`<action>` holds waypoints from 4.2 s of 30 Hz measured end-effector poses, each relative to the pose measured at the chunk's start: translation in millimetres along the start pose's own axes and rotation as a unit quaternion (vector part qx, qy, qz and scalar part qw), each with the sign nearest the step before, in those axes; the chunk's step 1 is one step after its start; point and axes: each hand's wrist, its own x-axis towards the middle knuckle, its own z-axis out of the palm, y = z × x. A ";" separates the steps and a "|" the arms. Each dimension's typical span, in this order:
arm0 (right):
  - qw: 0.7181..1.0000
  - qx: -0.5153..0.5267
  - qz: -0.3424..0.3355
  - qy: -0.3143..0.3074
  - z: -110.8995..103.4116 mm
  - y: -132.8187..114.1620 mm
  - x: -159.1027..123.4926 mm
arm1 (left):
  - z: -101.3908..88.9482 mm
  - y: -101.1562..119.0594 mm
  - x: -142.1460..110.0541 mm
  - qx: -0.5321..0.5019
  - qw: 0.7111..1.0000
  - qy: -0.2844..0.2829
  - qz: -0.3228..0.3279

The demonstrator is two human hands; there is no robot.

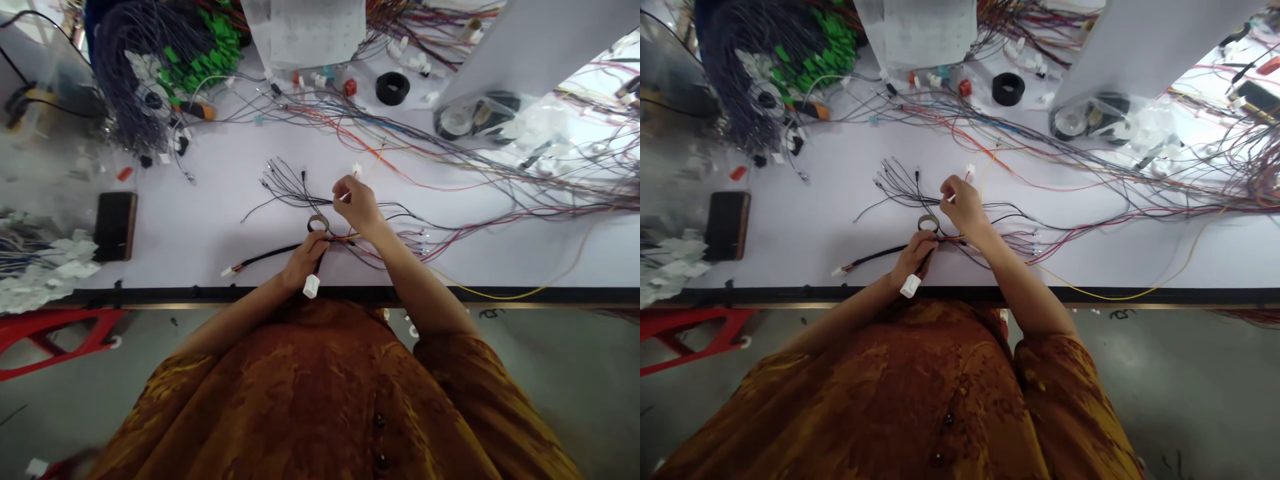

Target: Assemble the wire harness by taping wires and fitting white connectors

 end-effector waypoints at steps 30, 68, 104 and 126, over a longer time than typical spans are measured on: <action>0.976 0.188 0.078 0.075 7.4 34.4 -84.2 | -15.3 -7.1 41.8 -0.119 0.972 -0.056 -0.197; 0.912 0.386 0.132 -0.035 63.4 -9.8 -107.9 | -22.5 47.0 94.7 0.169 0.929 -0.221 -0.246; 0.965 0.212 0.146 0.043 5.9 0.9 -92.4 | -17.4 34.2 58.4 0.149 0.954 -0.197 -0.169; 0.967 -0.220 -0.080 -0.102 18.4 -19.9 6.4 | 2.9 16.8 17.4 0.046 0.977 -0.111 -0.173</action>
